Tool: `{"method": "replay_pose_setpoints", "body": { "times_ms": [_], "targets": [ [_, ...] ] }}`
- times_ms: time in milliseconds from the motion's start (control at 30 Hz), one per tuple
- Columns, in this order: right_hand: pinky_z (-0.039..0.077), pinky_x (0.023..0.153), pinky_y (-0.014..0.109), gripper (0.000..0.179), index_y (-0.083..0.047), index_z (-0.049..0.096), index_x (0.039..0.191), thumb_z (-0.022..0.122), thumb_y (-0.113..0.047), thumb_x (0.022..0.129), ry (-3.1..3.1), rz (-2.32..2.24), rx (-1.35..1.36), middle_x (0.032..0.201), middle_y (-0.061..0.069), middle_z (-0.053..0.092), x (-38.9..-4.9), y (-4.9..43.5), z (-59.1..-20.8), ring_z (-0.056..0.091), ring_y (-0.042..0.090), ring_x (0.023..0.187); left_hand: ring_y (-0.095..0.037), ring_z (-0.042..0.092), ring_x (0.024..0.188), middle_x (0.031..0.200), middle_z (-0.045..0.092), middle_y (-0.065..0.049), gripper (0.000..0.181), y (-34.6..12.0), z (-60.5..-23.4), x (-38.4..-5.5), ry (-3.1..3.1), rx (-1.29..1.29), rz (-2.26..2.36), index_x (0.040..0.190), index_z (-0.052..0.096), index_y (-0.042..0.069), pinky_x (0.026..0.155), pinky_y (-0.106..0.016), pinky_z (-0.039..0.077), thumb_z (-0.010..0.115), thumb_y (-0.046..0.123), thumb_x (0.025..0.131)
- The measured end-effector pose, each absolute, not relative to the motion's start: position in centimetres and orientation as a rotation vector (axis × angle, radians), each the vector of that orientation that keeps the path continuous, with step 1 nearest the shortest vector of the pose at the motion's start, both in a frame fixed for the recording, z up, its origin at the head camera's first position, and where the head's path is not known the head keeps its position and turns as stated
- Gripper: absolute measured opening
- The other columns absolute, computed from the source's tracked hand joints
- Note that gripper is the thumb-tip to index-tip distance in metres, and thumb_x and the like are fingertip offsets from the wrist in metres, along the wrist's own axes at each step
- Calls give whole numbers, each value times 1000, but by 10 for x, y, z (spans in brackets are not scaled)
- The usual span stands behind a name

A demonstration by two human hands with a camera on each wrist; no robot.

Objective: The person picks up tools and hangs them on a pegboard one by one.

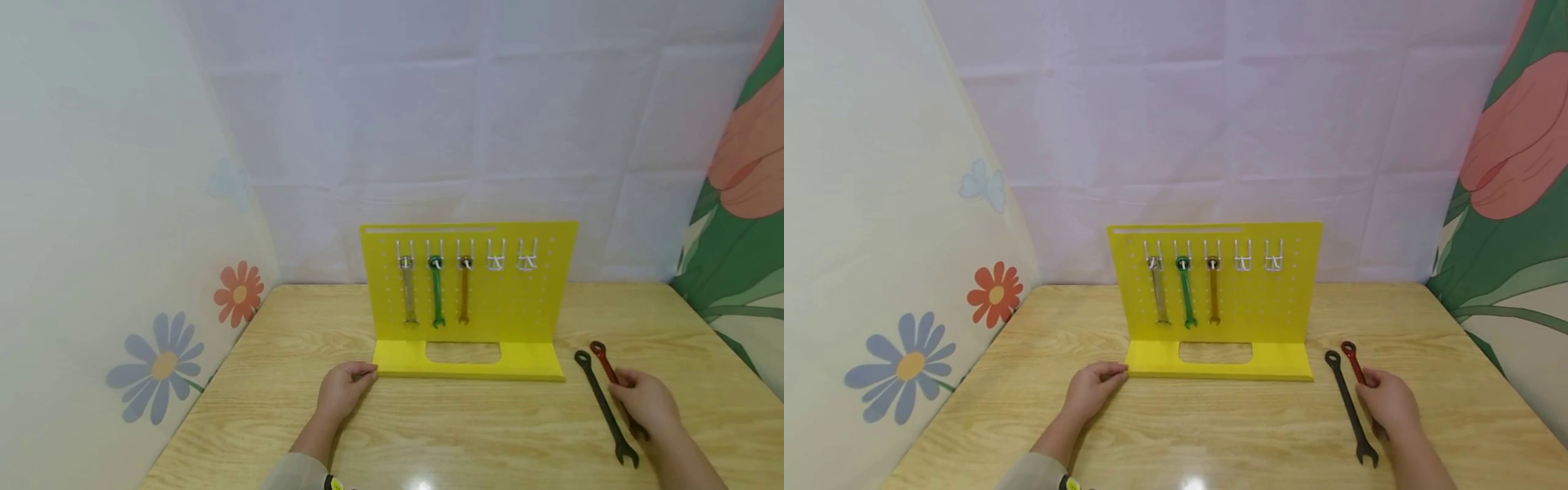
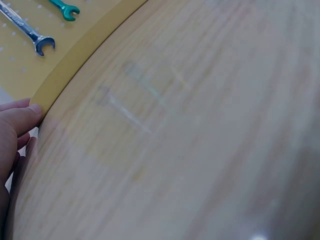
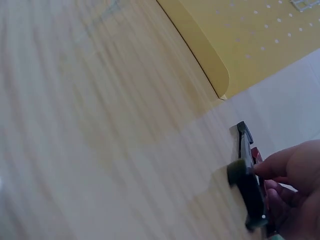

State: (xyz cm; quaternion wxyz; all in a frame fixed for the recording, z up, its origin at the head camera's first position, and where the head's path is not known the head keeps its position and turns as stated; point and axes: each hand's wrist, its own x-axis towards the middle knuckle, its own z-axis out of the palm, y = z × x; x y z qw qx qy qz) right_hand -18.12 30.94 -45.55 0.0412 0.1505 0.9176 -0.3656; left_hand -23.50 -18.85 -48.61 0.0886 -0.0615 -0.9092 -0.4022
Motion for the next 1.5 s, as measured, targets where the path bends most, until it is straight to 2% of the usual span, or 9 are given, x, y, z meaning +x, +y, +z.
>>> {"method": "replay_pose_setpoints", "body": {
  "times_ms": [100, 633, 867, 1133, 1200, 1267, 1333, 1433, 1500],
  "targets": [
    [47, 88, 55, 52, 14, 48, 133, 58, -17, 93, 2853, -1080, 456, 125, 35, 57, -183, 307, -455, 55, 50, 111, -29, 69, 103, 102, 76, -7, 12, -189, -485, -235, -2706, -188, -1187, 98, 78, 11, 91, -46, 56, 73, 16, 88],
    [44, 84, 53, 48, 10, 44, 138, 50, -10, 95, 2772, -1178, 612, 130, 36, 50, -185, 296, -453, 51, 47, 109, -29, 70, 102, 102, 76, -8, 12, -188, -486, -234, -2698, -184, -1214, 98, 78, 10, 90, -45, 56, 72, 14, 88],
    [41, 93, 61, 49, 10, 45, 138, 53, -7, 93, 2755, -1235, 631, 133, 37, 47, -184, 299, -455, 46, 52, 117, -29, 69, 103, 102, 76, -8, 12, -188, -487, -234, -2705, -176, -1211, 98, 78, 10, 91, -46, 56, 72, 14, 88],
    [41, 96, 49, 54, 6, 44, 141, 60, -10, 92, 2635, -1521, 709, 146, 32, 40, -184, 310, -460, 39, 47, 128, -29, 69, 103, 103, 76, -8, 12, -187, -487, -234, -2700, -173, -1226, 98, 78, 10, 91, -45, 56, 72, 14, 88],
    [43, 94, 39, 56, 4, 40, 145, 59, -12, 94, 2582, -1606, 737, 150, 30, 36, -184, 311, -460, 37, 43, 132, -28, 69, 103, 102, 76, -8, 12, -188, -487, -234, -2697, -177, -1226, 98, 78, 10, 91, -45, 56, 72, 14, 88],
    [46, 90, 27, 57, 1, 39, 146, 61, -14, 95, 2555, -1682, 765, 143, 21, 51, -185, 313, -461, 49, 29, 123, -28, 69, 103, 102, 76, -7, 12, -188, -486, -234, -2697, -182, -1221, 98, 78, 10, 90, -45, 56, 72, 14, 88],
    [48, 80, 16, 56, -4, 41, 146, 61, -16, 95, 2519, -1771, 785, 122, 2, 67, -184, 314, -461, 57, 10, 107, -28, 69, 103, 102, 76, -7, 12, -188, -486, -235, -2698, -187, -1218, 98, 78, 10, 90, -45, 56, 72, 15, 88],
    [49, 67, 9, 49, -24, 50, 141, 63, -17, 95, 2445, -1931, 838, 89, -32, 60, -184, 312, -461, 51, -12, 81, -29, 69, 103, 103, 76, -7, 12, -188, -486, -235, -2703, -190, -1212, 98, 78, 10, 90, -45, 56, 72, 15, 88],
    [50, 66, 11, 41, -36, 57, 130, 63, -16, 95, 2352, -2064, 862, 80, -37, 53, -183, 310, -460, 51, -13, 77, -29, 69, 103, 103, 76, -8, 13, -189, -486, -234, -2708, -188, -1206, 98, 78, 10, 91, -45, 56, 72, 15, 88]
  ]
}}
